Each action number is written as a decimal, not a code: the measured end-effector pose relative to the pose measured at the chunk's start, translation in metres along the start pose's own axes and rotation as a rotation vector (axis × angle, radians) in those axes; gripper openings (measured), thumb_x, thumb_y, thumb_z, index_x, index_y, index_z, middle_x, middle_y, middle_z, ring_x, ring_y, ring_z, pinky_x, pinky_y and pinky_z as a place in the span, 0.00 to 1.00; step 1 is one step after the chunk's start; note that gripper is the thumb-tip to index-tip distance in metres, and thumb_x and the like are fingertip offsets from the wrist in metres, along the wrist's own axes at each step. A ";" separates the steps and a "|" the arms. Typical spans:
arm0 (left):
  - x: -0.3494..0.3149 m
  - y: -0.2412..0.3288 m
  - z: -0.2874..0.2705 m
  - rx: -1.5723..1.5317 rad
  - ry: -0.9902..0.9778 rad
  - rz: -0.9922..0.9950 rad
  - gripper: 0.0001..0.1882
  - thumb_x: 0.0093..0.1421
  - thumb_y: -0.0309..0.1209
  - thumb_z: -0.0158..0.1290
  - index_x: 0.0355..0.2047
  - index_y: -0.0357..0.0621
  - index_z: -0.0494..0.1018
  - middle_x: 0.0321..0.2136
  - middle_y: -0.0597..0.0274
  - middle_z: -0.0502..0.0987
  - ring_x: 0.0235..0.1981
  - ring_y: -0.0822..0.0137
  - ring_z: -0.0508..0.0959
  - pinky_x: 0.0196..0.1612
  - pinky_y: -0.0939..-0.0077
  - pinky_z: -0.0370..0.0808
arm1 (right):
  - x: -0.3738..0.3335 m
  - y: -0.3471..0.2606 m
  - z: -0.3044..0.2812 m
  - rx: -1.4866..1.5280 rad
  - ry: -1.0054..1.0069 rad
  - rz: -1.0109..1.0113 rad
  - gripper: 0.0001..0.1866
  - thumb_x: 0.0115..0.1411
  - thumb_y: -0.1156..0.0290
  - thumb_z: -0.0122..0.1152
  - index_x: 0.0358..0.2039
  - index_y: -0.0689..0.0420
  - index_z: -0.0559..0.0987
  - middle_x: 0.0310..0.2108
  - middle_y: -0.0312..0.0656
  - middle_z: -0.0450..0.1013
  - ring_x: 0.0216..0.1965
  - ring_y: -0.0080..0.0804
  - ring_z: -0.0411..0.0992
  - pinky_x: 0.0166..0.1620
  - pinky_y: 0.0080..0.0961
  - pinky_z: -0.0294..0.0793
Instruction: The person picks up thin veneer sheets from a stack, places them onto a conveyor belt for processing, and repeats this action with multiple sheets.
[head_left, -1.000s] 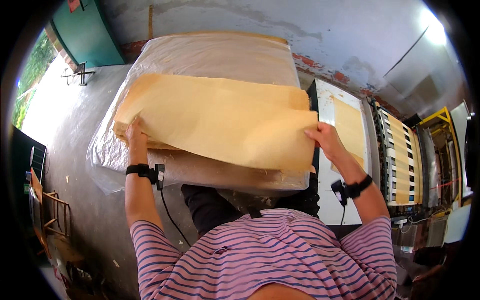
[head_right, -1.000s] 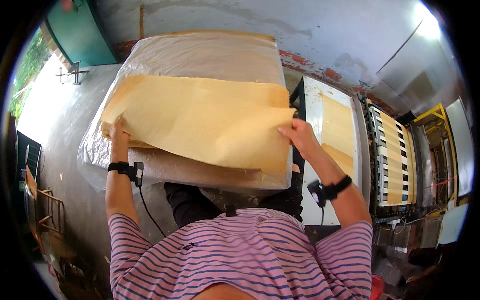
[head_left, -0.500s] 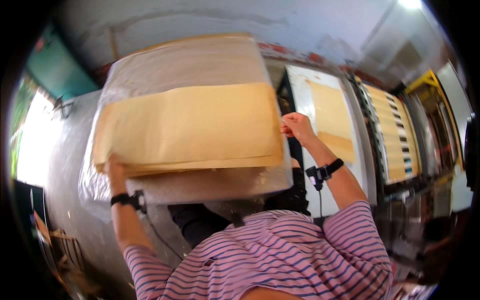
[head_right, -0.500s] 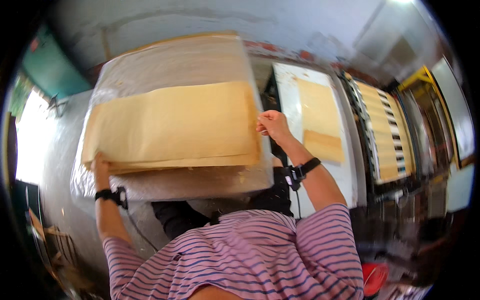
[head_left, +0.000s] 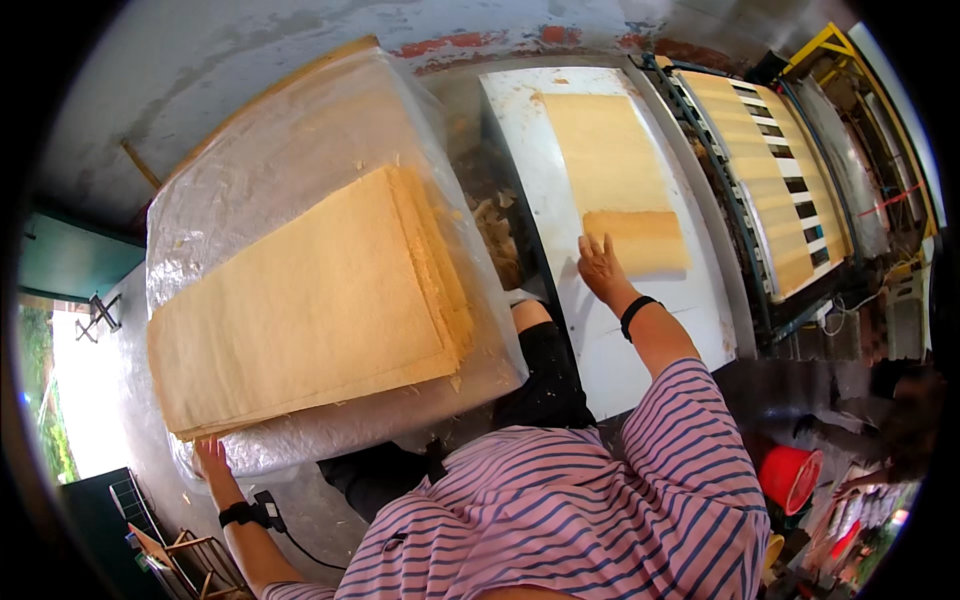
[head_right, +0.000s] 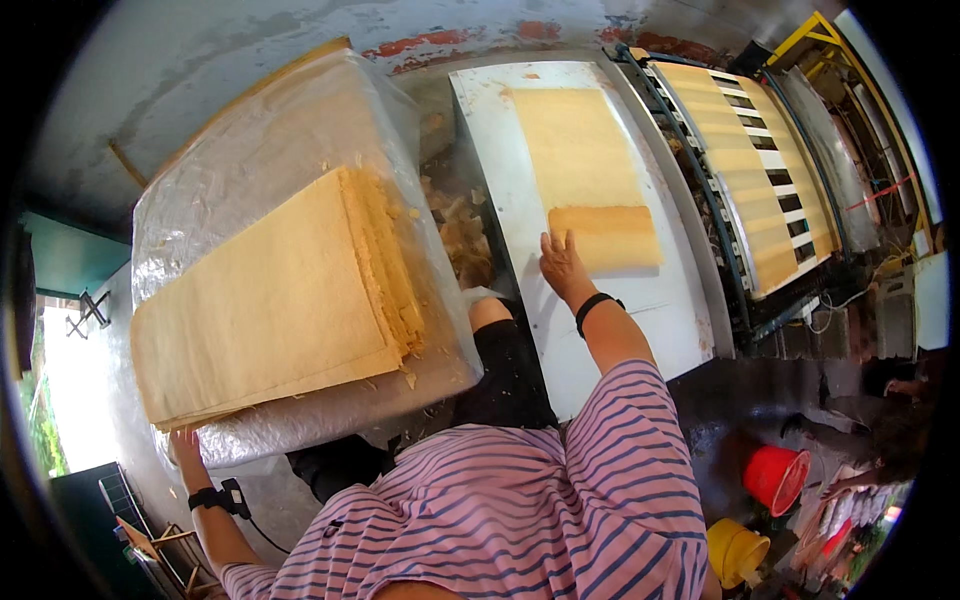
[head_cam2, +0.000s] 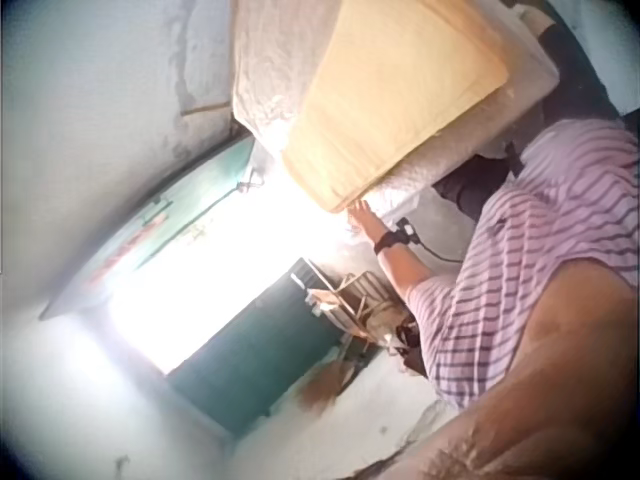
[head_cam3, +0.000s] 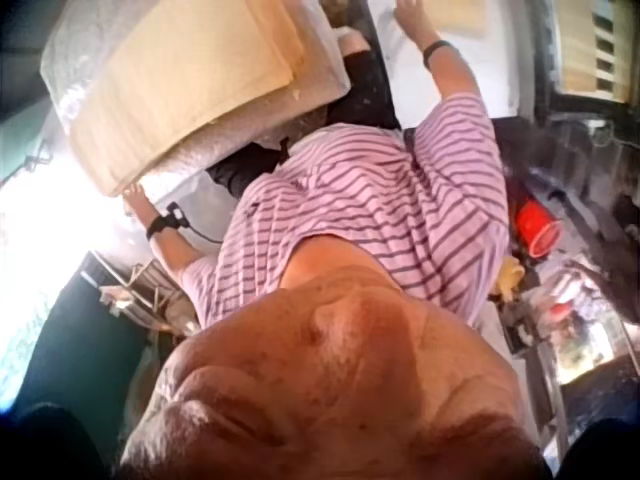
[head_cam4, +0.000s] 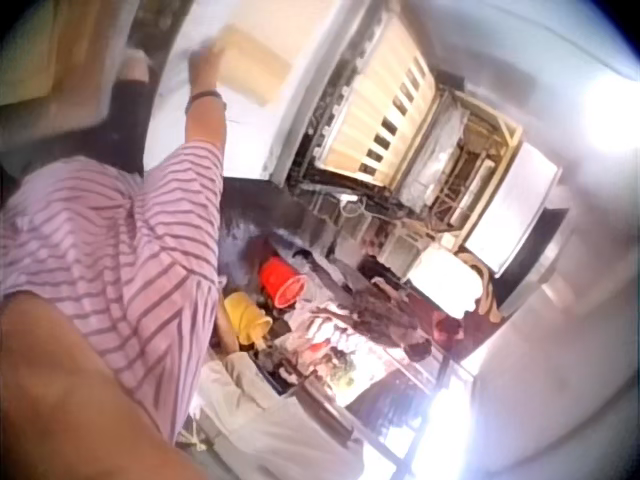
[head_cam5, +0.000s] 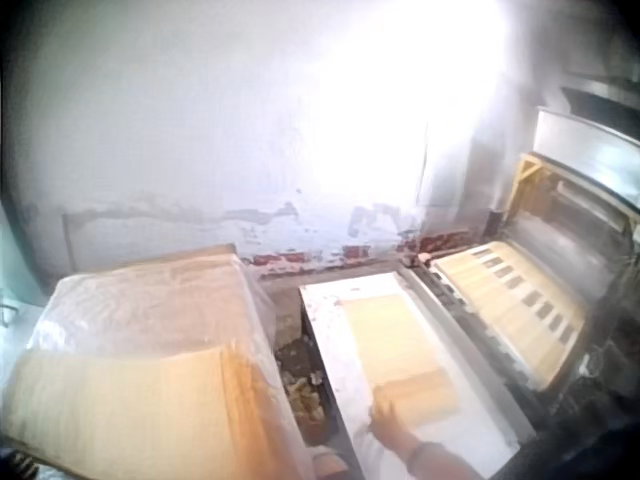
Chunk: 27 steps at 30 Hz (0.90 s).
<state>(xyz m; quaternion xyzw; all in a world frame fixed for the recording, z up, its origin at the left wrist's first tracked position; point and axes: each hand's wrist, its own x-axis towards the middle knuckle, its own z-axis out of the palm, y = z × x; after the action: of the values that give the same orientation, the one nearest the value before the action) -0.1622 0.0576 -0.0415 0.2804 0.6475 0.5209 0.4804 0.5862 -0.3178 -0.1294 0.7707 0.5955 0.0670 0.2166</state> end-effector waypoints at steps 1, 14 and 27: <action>0.003 0.000 -0.006 -0.037 -0.080 0.018 0.27 0.53 0.43 0.43 0.50 0.43 0.54 0.51 0.51 0.54 0.46 0.54 0.65 0.41 0.64 0.68 | 0.002 0.004 0.004 0.003 0.014 -0.007 0.12 0.49 0.71 0.43 0.32 0.61 0.72 0.48 0.49 0.57 0.53 0.45 0.51 0.52 0.49 0.46; -0.151 0.043 0.142 0.058 -0.204 0.154 0.25 0.50 0.36 0.51 0.46 0.42 0.58 0.43 0.53 0.65 0.37 0.59 0.71 0.33 0.74 0.71 | -0.006 -0.005 0.015 0.245 -0.090 0.516 0.15 0.45 0.72 0.49 0.37 0.58 0.68 0.39 0.46 0.64 0.43 0.40 0.60 0.46 0.47 0.53; -0.185 0.043 0.175 0.142 -0.291 0.100 0.22 0.50 0.38 0.51 0.44 0.43 0.62 0.40 0.57 0.67 0.36 0.64 0.72 0.34 0.75 0.70 | -0.035 0.005 0.039 0.276 0.066 0.629 0.20 0.46 0.78 0.45 0.43 0.62 0.61 0.46 0.48 0.57 0.49 0.42 0.56 0.48 0.43 0.57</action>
<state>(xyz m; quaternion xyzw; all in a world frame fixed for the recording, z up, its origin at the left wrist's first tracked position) 0.0621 -0.0181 0.0606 0.4181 0.5915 0.4510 0.5215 0.5953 -0.3619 -0.1568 0.9360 0.3388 0.0741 0.0597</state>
